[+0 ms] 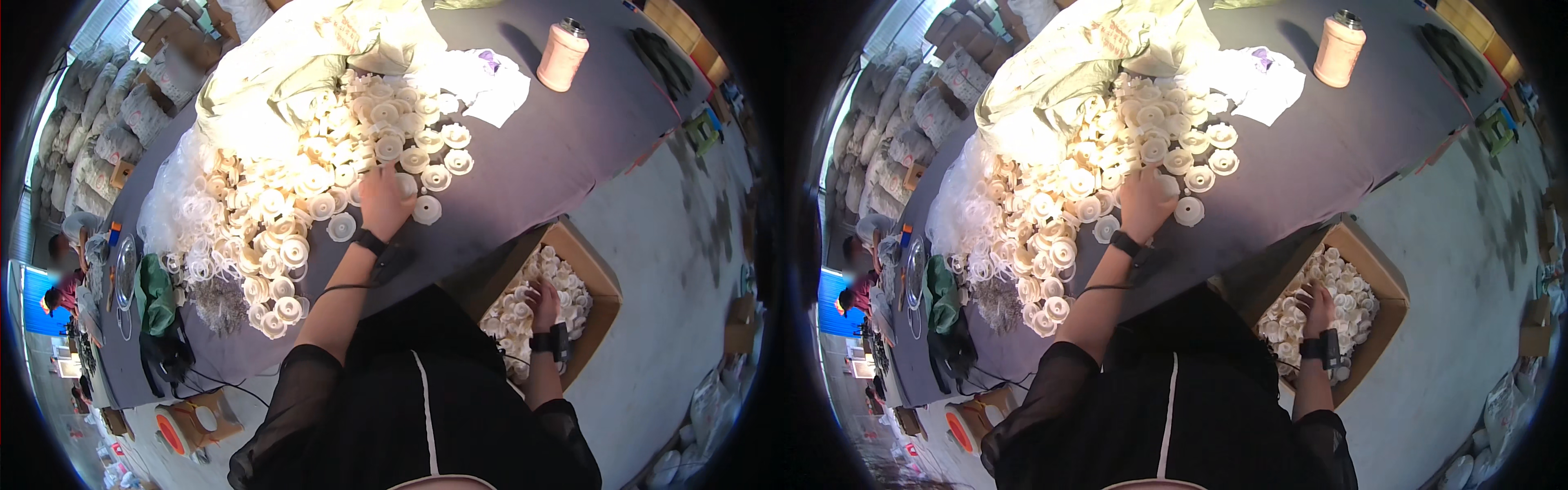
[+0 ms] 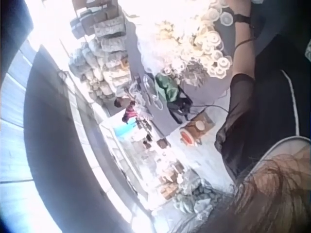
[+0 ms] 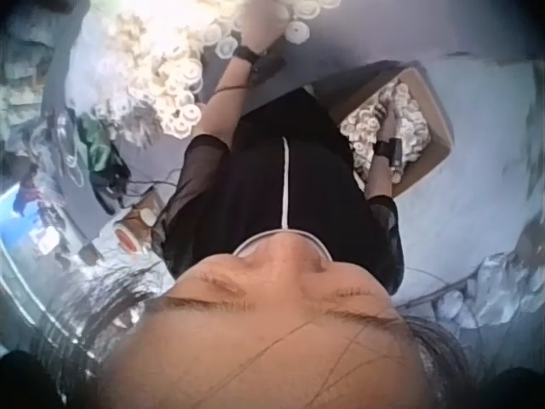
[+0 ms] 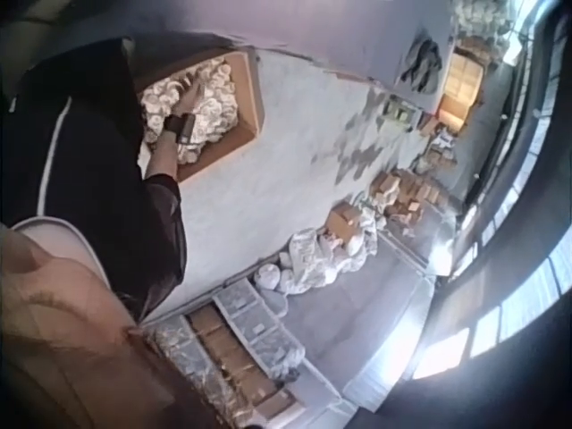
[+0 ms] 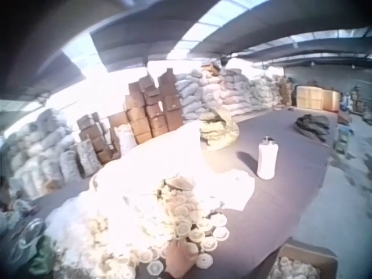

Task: The person assembles artificial flower components by picking up plastic parts from the table, pressing them together by hand, and placing the assembled pieces into a cardboard box.

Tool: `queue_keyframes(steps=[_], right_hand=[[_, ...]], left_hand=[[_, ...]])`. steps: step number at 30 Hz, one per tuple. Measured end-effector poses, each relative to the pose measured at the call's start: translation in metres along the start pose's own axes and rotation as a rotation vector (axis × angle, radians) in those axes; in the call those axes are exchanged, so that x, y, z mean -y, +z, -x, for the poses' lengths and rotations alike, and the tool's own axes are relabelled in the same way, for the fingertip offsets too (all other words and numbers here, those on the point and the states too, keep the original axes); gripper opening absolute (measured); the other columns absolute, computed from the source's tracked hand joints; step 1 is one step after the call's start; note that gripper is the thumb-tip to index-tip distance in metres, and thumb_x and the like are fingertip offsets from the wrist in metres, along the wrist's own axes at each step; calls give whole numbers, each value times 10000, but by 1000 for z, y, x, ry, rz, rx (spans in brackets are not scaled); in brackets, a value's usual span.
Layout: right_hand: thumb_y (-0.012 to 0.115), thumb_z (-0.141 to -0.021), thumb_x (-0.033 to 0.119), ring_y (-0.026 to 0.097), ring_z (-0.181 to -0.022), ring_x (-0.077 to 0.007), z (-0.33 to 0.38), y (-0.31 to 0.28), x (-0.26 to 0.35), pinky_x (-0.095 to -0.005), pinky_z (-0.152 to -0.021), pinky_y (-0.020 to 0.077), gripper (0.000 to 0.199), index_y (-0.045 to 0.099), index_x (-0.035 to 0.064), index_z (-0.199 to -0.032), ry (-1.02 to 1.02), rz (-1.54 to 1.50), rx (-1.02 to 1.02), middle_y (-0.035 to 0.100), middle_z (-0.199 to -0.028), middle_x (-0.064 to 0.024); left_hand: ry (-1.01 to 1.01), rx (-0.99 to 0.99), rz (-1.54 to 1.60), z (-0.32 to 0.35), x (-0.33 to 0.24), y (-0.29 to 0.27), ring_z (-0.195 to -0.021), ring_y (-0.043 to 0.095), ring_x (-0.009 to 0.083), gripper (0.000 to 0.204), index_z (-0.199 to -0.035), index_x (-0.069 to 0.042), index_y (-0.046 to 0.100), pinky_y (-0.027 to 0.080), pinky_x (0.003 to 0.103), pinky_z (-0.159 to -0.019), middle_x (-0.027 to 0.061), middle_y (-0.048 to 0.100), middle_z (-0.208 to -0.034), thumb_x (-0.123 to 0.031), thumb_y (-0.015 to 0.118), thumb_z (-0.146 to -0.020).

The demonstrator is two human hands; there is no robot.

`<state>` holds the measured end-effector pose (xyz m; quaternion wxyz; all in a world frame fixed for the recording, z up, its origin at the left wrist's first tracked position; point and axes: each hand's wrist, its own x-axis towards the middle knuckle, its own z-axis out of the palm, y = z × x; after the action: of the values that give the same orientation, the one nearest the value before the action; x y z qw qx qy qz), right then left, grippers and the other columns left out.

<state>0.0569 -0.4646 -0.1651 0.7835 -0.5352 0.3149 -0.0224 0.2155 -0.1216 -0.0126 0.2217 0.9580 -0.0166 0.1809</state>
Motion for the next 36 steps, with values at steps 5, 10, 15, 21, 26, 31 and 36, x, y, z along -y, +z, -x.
queue_keyframes(steps=[5, 10, 15, 21, 26, 31, 36], right_hand=[[493, -877, 182, 594, -628, -132, 47, 117, 60, -227, -551, 472, 219, 547, 51, -1044, -81, 30, 358, 629, -864, -94], [496, -847, 52, 572, -789, -120, 74, 193, 69, -229, -661, 456, 431, 372, 44, -1259, -321, 42, 682, 519, -1130, -103], [522, -852, 96, 508, -728, -65, 65, 204, 67, -192, -640, 422, 285, 490, 35, -1129, -211, -67, 699, 563, -948, -32], [512, -866, 159, 487, -590, -61, 43, 174, 58, -205, -562, 407, 135, 547, 46, -931, -71, -332, 491, 582, -763, -16], [487, -876, 245, 501, -601, -87, 39, 159, 62, -236, -543, 406, 207, 539, 57, -947, -13, -353, 482, 578, -784, -29], [473, -884, 241, 589, -787, -143, 40, 163, 62, -258, -635, 480, 235, 532, 47, -1002, -33, -324, 482, 604, -930, -69], [462, -889, 193, 590, -873, -178, 35, 163, 58, -294, -702, 502, 254, 474, 46, -1095, 5, -316, 493, 578, -1025, -83]], left_hand=[[137, -288, 223, 14, 1, -10, -826, 528, 253, 553, -1075, -34, 479, 439, 340, -699, 118, 526, -898, -156, 733, -599], [-227, 94, 914, 34, -40, -27, -718, 522, 98, 410, -973, -29, 476, 433, 232, -634, 45, 546, -843, -194, 723, -691], [-134, 371, 1070, 47, -64, -13, -665, 533, 105, 200, -790, -20, 509, 423, 253, -578, 45, 554, -715, -190, 616, -789], [241, 300, 407, -1, -57, 6, -657, 520, 314, 252, -723, -32, 557, 415, 371, -596, 132, 548, -675, -265, 538, -818], [367, -198, 82, -55, -38, 44, -976, 485, 295, 212, -882, -81, 587, 395, 402, -809, 102, 512, -1077, -159, 631, -690], [427, -86, -64, -82, -28, 64, -1094, 437, 289, 240, -897, -93, 602, 342, 397, -904, 91, 498, -1137, -139, 639, -665], [327, -128, 367, -73, -32, 52, -909, 541, 256, 113, -832, -59, 620, 406, 330, -797, 96, 594, -919, -131, 602, -747]])
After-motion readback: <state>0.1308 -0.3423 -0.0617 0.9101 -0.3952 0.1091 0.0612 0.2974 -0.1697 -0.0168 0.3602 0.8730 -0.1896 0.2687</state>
